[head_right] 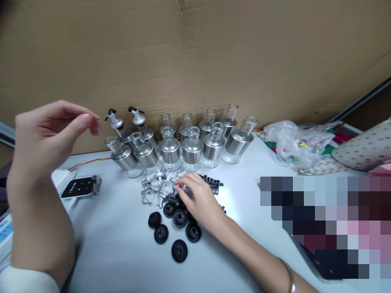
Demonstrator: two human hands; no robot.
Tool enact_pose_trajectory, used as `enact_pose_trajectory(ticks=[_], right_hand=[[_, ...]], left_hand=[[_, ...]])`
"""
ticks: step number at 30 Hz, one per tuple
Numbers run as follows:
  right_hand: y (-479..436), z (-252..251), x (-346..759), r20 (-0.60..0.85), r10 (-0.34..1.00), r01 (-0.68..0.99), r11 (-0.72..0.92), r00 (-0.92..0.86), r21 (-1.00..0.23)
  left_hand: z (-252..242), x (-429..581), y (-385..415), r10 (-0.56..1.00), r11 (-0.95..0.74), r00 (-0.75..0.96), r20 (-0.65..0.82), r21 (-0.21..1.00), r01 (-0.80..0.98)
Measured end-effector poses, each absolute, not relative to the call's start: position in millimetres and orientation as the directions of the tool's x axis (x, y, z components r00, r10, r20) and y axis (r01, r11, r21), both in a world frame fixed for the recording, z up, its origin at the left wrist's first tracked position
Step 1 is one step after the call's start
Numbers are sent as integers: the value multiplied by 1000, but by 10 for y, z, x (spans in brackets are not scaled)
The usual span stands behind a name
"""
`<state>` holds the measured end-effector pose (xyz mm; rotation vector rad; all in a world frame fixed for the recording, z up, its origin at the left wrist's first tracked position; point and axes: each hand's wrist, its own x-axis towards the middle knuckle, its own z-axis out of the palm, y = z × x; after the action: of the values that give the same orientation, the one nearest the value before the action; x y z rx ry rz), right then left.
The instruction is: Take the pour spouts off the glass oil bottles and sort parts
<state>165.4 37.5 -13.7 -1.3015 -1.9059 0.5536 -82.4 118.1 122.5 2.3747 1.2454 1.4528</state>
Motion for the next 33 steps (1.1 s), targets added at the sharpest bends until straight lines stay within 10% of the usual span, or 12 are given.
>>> enact_pose_trajectory(ticks=[19, 33], right_hand=[[343, -55, 1632, 454, 876, 550, 463, -164, -695], [1227, 921, 1203, 693, 698, 767, 540, -179, -346]], left_hand=[[843, -473, 1474, 776, -524, 294, 558, 311, 793], [1107, -791, 1437, 708, -485, 148, 691, 322, 813]])
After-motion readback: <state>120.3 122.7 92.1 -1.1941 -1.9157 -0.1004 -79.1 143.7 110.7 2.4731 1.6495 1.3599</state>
